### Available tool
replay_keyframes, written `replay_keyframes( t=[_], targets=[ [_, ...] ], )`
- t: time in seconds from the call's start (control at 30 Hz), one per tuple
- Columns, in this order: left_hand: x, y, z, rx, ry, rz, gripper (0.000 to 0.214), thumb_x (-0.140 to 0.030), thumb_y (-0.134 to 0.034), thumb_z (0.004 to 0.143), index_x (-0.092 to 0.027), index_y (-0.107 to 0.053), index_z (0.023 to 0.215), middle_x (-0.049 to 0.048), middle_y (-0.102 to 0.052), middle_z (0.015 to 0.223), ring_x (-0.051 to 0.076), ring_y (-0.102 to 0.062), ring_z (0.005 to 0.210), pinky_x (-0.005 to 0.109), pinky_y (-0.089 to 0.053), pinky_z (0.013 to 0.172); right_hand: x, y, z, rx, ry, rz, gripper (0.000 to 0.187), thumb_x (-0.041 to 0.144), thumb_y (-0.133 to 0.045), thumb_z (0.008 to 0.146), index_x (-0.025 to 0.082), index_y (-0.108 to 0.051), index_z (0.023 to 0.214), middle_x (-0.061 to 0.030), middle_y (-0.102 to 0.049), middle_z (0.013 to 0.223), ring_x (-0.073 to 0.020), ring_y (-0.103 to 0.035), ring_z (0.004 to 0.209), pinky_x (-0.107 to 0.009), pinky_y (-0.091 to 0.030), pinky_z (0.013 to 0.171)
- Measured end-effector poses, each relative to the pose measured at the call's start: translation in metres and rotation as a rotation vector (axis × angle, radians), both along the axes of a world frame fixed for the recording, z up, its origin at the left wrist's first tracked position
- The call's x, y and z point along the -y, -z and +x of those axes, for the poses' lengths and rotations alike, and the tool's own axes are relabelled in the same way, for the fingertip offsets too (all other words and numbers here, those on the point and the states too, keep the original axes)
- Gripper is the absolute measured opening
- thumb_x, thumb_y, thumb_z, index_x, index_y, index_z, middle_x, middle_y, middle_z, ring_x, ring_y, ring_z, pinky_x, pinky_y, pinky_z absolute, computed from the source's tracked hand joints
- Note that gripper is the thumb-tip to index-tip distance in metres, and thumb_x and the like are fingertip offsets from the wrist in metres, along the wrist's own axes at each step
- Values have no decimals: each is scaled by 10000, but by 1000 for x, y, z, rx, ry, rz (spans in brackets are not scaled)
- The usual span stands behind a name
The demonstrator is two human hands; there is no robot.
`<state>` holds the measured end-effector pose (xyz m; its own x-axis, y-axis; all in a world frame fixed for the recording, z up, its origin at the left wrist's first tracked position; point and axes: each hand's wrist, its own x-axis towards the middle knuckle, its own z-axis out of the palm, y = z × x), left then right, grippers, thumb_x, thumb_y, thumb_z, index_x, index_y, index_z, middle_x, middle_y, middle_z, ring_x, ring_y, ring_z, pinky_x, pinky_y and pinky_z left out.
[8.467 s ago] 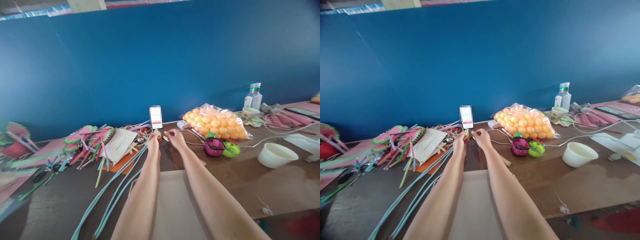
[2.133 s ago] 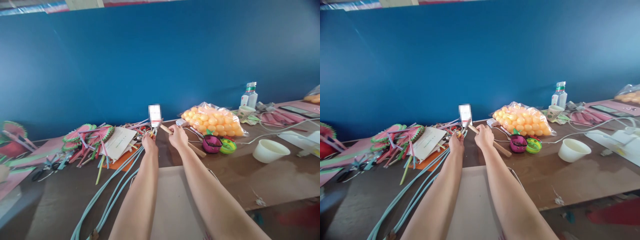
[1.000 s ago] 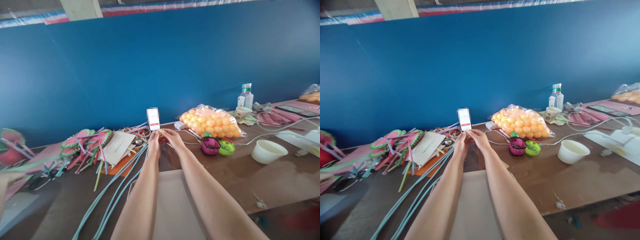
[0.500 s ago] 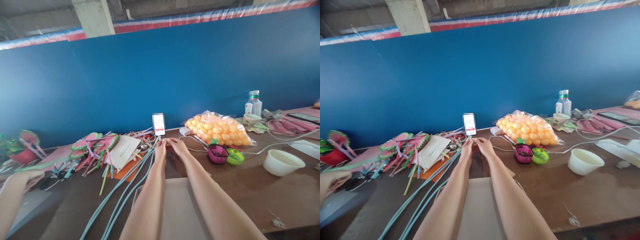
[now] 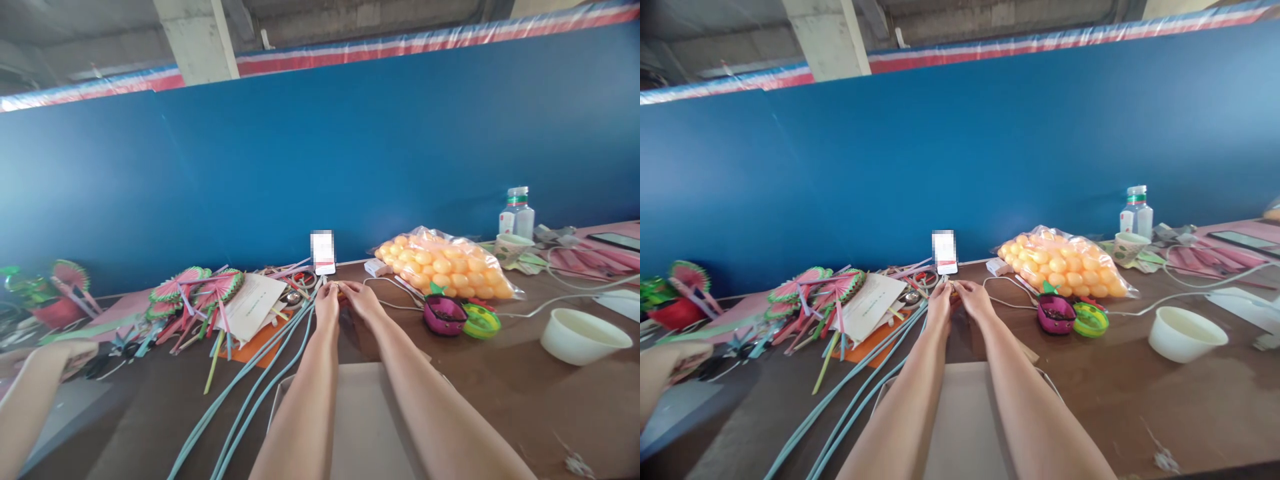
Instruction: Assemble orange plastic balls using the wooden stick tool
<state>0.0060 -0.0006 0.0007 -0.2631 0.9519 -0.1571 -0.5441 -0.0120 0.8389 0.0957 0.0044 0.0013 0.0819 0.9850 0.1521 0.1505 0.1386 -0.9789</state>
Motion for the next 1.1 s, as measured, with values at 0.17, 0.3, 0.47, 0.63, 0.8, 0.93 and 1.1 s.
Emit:
replay_keyframes(
  t=[0.17,0.3,0.47,0.63,0.8,0.93,1.1],
  targets=[
    [4,-3,-1,8,24,4,212,-188,-685,793,-171,-658,1002,86,-667,903,181,-668,701,326,-551,669,3,-1,-1,-38,26,-15,292,422,-623,795,214,-763,945,-63,-755,954,-246,-695,945,-355,-546,837],
    [6,-5,-2,17,67,32,197,-216,-669,809,-168,-664,1000,102,-677,916,198,-677,754,334,-555,696,6,-6,-1,-37,29,-34,328,440,-621,790,203,-750,975,-67,-751,994,-238,-692,958,-341,-544,838],
    [6,-8,-3,33,95,9,233,-236,-656,817,-160,-652,1037,99,-687,888,201,-681,726,331,-556,682,4,-5,-1,-11,39,-19,344,458,-621,789,205,-752,981,-73,-748,1007,-245,-689,949,-349,-545,831],
    [6,-8,-2,34,82,-5,299,-280,-678,802,-146,-647,1068,93,-687,910,191,-684,737,313,-557,690,-1,1,-2,-49,8,-34,374,487,-626,783,210,-750,1001,-69,-755,953,-249,-693,924,-343,-553,779],
    [4,-4,-2,42,81,-31,297,-265,-660,819,-133,-638,1084,105,-687,918,181,-677,722,308,-558,683,-1,4,-2,-80,-17,-48,387,500,-629,769,207,-739,996,-67,-753,985,-252,-695,934,-345,-554,766],
    [1,2,-2,44,73,-53,266,-247,-623,841,-137,-630,1083,104,-685,906,180,-677,734,299,-557,676,-1,6,-2,-70,-5,-57,380,494,-634,759,207,-742,983,-65,-753,989,-251,-694,929,-348,-553,770],
    [-1,7,0,42,76,-50,289,-267,-629,832,-131,-626,1088,109,-685,926,187,-680,756,294,-552,673,0,7,-1,-104,-7,-72,404,508,-651,741,198,-740,984,-71,-755,951,-249,-697,885,-347,-552,746]
  ],
)
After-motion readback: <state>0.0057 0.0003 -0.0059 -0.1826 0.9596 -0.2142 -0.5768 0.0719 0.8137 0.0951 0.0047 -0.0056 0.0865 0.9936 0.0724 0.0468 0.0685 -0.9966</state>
